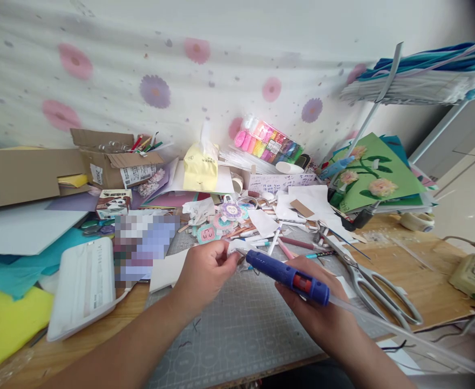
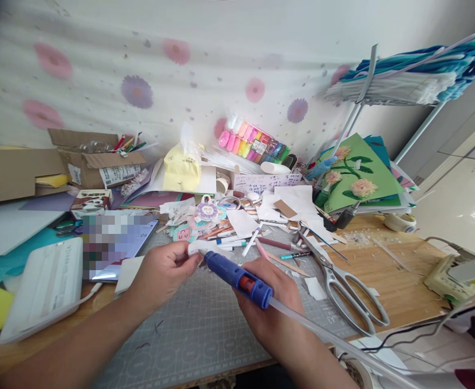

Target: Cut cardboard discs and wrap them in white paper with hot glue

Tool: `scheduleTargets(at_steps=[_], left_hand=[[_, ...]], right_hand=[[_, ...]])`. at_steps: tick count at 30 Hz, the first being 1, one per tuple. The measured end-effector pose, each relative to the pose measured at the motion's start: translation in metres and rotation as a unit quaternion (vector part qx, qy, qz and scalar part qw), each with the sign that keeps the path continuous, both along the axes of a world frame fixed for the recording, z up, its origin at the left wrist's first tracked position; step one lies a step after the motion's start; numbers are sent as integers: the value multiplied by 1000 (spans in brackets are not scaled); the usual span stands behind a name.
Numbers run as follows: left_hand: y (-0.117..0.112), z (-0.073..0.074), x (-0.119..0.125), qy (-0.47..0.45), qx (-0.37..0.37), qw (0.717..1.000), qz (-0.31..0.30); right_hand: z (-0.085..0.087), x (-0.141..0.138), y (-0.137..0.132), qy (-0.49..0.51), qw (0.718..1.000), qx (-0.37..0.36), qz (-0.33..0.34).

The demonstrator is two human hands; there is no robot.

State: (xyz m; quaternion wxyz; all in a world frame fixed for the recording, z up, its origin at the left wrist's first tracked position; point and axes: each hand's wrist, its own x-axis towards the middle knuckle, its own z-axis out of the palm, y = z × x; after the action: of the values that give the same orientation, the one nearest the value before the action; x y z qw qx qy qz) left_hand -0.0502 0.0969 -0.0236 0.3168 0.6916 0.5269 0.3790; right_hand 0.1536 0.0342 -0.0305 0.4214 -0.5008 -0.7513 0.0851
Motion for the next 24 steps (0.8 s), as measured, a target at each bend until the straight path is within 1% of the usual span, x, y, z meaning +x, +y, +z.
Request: scheduleTargets(at_steps=[6, 9, 10, 12, 14, 16, 18, 20, 22, 24], left_hand=[[0, 0, 0, -4, -3, 1000, 1], [-1, 2, -1, -14, -4, 1000, 5], [-1, 2, -1, -25, -6, 1000, 5], [-3, 3, -1, -81, -24, 996, 8], [-8, 5, 1, -149, -51, 987, 11], [-18, 7, 3, -195, -67, 978, 15], [-33, 11, 5, -213, -67, 975, 18], [-51, 14, 4, -247, -71, 966, 22], [-69, 17, 0, -291, -77, 953, 41], [-84, 17, -5, -318, -76, 942, 71]], right_hand=[[-6, 4, 0, 9, 1000, 0, -19], [-5, 9, -1, 14, 999, -15, -28], [-4, 11, -2, 16, 999, -22, -26], [0, 14, -5, 35, 999, -30, -20], [2, 15, -11, 86, 996, -35, -17], [2, 14, -19, 167, 984, -59, -29], [0, 11, -29, 254, 961, -95, -45], [-1, 6, -41, 309, 942, -122, -48], [2, 2, -51, 317, 940, -125, -33], [8, 1, -60, 295, 949, -111, -14]])
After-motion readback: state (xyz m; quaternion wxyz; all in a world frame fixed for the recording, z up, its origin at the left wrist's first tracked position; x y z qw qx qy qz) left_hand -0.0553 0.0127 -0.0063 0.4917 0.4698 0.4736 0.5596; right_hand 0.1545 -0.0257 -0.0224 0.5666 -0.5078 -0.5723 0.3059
